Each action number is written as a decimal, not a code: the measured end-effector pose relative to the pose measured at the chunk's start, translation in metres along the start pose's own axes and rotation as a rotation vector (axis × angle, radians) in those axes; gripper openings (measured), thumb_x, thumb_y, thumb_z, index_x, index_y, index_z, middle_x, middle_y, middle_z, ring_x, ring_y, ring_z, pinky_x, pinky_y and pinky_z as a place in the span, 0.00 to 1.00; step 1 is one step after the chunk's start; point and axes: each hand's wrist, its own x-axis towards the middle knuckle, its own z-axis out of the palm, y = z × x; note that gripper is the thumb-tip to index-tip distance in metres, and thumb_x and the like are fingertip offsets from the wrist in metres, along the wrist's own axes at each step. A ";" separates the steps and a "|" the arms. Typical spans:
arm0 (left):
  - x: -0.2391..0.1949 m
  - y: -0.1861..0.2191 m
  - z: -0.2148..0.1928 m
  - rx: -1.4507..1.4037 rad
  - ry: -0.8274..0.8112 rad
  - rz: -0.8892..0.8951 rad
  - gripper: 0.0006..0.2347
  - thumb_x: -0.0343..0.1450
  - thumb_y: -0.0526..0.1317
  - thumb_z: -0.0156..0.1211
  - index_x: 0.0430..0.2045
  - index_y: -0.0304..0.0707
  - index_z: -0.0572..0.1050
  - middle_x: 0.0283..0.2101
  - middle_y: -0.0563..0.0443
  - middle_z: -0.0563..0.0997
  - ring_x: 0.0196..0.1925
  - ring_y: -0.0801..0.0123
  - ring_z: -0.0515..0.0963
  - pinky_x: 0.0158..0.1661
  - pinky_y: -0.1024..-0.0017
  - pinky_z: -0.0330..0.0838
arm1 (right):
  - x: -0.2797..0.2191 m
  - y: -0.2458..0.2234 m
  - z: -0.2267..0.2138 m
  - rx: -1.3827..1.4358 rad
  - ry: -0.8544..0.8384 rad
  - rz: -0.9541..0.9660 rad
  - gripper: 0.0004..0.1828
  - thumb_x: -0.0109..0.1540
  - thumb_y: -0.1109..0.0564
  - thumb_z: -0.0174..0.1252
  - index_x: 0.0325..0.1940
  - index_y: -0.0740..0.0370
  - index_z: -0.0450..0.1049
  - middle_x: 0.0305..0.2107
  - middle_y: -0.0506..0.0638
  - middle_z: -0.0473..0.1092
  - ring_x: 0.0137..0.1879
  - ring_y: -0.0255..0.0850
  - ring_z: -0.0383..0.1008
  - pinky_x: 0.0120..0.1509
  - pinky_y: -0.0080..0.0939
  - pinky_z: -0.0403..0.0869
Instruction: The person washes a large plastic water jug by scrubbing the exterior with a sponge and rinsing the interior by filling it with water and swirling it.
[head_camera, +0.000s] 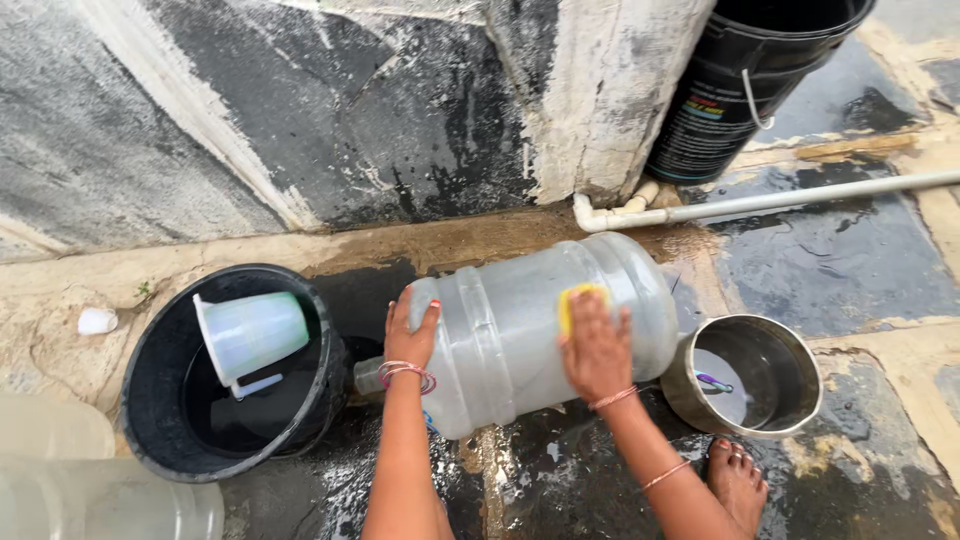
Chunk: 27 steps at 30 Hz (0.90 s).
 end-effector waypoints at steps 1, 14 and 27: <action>0.001 -0.002 0.002 -0.003 -0.008 0.011 0.32 0.64 0.60 0.65 0.65 0.61 0.67 0.73 0.40 0.59 0.77 0.54 0.57 0.67 0.60 0.58 | 0.009 0.021 -0.007 -0.019 0.026 0.081 0.35 0.70 0.42 0.39 0.78 0.61 0.51 0.71 0.59 0.57 0.80 0.49 0.49 0.83 0.61 0.36; -0.002 0.000 -0.002 -0.037 0.031 0.037 0.32 0.65 0.55 0.65 0.65 0.50 0.68 0.72 0.41 0.63 0.76 0.58 0.58 0.69 0.63 0.54 | -0.042 -0.094 -0.002 0.340 -0.157 -0.458 0.39 0.68 0.44 0.48 0.80 0.63 0.51 0.75 0.62 0.52 0.80 0.57 0.46 0.80 0.57 0.42; -0.066 -0.072 0.000 -0.657 0.250 0.093 0.25 0.76 0.49 0.57 0.64 0.28 0.74 0.60 0.29 0.78 0.61 0.51 0.77 0.63 0.60 0.71 | -0.004 0.133 0.034 0.417 0.042 0.663 0.31 0.71 0.41 0.32 0.59 0.63 0.72 0.52 0.65 0.74 0.63 0.58 0.70 0.78 0.62 0.50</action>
